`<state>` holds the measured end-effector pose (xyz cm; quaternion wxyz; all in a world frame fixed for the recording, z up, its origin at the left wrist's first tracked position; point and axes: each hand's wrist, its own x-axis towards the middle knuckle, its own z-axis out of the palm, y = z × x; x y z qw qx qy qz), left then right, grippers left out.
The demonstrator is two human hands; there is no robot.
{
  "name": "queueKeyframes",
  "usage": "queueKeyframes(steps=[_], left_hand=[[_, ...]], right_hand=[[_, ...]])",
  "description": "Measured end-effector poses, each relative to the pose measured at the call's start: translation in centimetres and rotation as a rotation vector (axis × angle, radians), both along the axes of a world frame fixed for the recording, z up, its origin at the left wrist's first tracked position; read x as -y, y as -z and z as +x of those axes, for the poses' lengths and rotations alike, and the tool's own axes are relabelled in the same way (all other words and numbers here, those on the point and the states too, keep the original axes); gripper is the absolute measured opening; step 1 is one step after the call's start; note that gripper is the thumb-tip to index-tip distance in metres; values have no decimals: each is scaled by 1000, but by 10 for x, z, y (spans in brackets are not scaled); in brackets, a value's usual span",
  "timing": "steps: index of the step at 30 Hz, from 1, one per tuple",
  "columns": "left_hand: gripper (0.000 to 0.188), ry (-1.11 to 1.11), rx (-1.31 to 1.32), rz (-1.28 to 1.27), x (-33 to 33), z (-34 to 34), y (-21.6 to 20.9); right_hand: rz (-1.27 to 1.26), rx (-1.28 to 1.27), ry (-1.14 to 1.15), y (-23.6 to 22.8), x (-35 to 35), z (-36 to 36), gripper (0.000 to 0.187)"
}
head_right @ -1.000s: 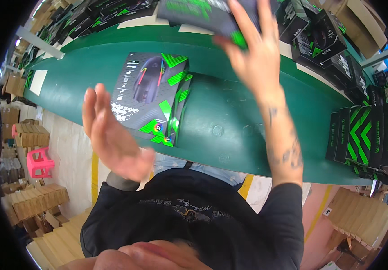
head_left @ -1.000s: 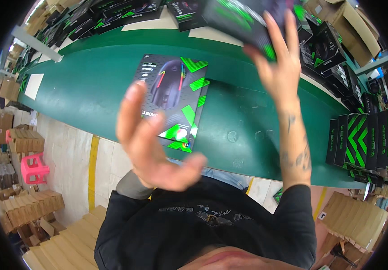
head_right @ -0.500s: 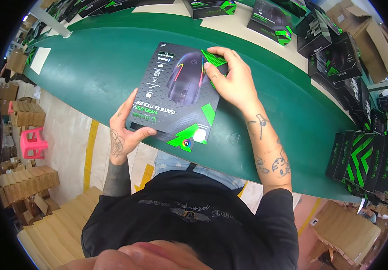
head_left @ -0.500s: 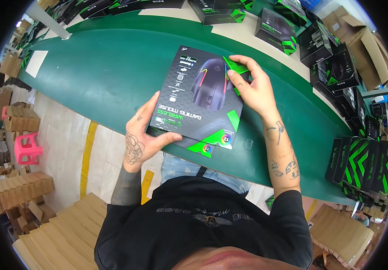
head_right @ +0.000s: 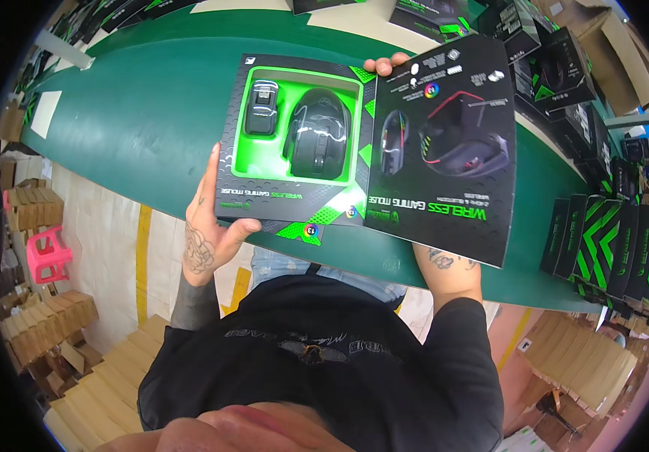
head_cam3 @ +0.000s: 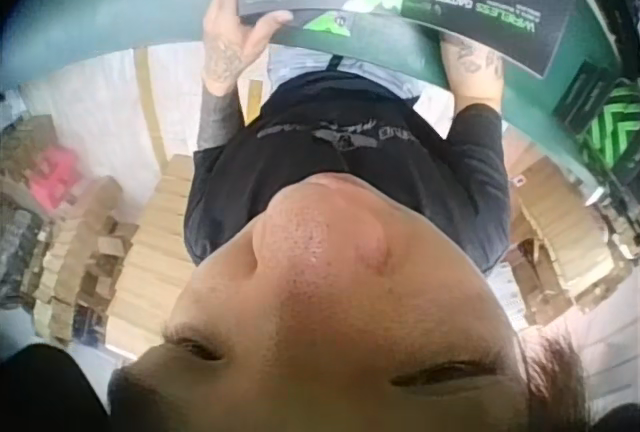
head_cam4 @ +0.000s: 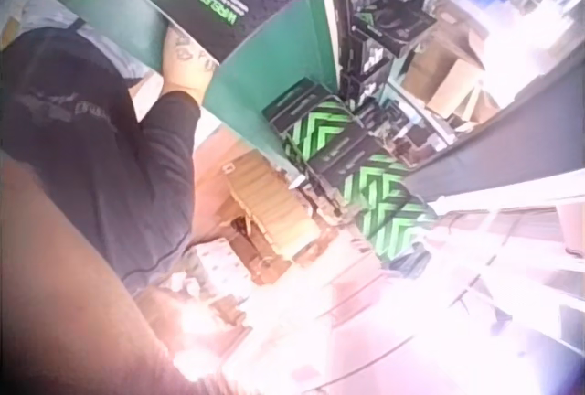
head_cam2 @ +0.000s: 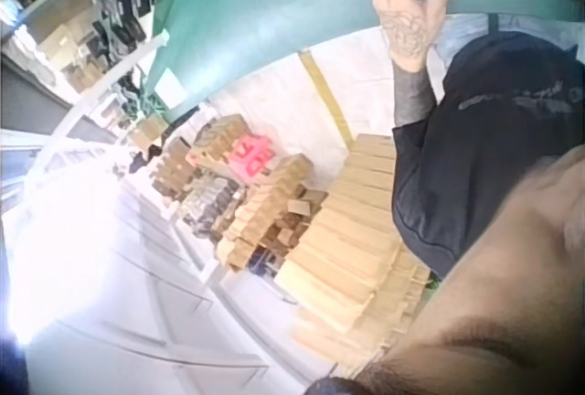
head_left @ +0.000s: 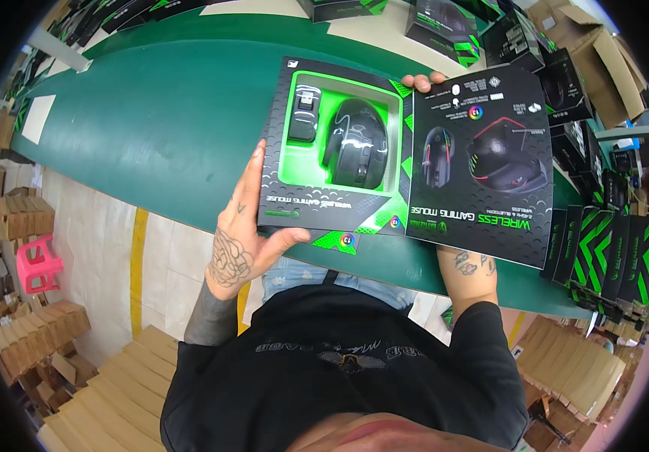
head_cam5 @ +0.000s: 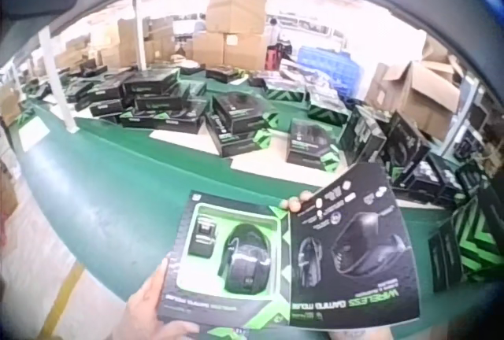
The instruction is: The recorder is seen organizing and checking several boxes of gaming mice on a green production line table.
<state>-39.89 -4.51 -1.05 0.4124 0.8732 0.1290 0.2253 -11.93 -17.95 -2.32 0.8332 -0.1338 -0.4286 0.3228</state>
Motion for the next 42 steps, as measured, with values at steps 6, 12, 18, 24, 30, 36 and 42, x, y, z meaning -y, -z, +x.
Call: queueKeyframes(steps=[6,12,18,24,30,36,42], left_hand=[[109,66,234,-780,-5,9,-13],[68,43,375,-813,-25,37,-52],[43,230,740,-1054,-86,85,-56],[51,-154,577,-692,-146,146,-63],[120,386,-356,-17,-77,4,-25],[119,37,-201,-170,-7,-23,30],[121,33,24,-130,9,2,26]], right_hand=[[-359,-39,446,-41,-28,-40,37],[-315,441,787,-77,-50,-28,64],[-374,251,750,-95,-49,-41,46],[-826,444,802,-40,-11,-27,42],[-1085,1048,793,-1,13,-39,58],[-1031,906,741,11,-15,-57,47],[-743,-210,389,26,0,-37,36]])
